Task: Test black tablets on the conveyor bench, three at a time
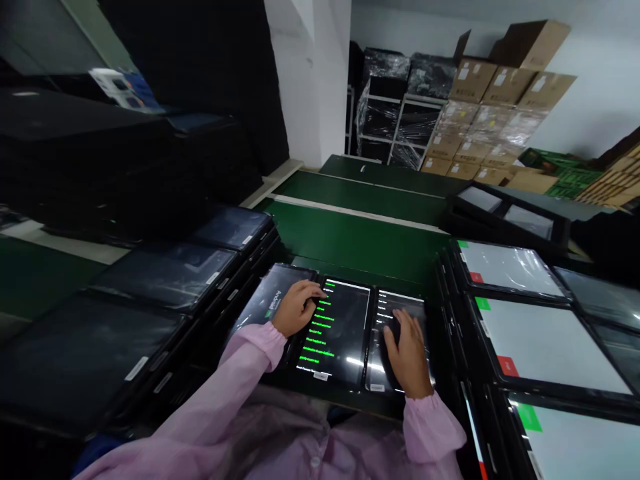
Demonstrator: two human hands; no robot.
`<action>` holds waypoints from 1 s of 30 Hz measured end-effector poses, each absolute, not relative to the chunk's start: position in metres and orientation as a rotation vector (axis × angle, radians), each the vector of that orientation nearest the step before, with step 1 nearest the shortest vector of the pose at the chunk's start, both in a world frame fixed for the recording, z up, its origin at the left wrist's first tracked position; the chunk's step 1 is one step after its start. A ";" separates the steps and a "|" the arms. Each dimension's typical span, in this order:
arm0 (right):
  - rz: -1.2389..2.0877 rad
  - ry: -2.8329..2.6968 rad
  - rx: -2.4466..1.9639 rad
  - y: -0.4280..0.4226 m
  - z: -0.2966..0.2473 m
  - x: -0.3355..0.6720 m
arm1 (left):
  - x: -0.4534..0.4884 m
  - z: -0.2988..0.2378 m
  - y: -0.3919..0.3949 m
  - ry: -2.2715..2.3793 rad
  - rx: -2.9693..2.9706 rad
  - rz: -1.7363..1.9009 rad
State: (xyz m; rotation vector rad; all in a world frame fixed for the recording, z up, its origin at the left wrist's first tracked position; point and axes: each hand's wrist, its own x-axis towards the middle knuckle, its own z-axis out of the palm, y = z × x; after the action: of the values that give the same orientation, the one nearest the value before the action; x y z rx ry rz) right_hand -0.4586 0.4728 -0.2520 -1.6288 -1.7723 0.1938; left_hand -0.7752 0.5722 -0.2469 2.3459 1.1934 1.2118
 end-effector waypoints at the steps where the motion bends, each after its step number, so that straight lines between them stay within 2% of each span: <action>1: 0.197 -1.759 -1.635 0.471 -0.254 -0.458 | -0.775 -0.247 0.572 1.184 2.353 1.207; 10: 0.242 -1.742 -1.614 0.465 -0.252 -0.465 | -0.775 -0.247 0.572 1.155 2.404 1.086; 17: 0.243 -1.750 -1.618 0.462 -0.249 -0.469 | -0.778 -0.252 0.575 1.227 2.250 1.144; 23: 0.364 -1.328 -1.798 0.421 -0.246 -0.442 | -0.778 -0.253 0.582 1.367 1.838 1.281; 30: 0.551 -0.931 -2.024 0.386 -0.284 -0.396 | -0.788 -0.237 0.573 1.478 1.854 1.283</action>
State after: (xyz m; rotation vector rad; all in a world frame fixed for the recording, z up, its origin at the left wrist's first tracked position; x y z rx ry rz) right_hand -0.3964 0.3859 -0.2840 -2.0245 -0.9310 0.5512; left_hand -0.7880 0.5734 -0.2370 1.8544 1.4781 1.2826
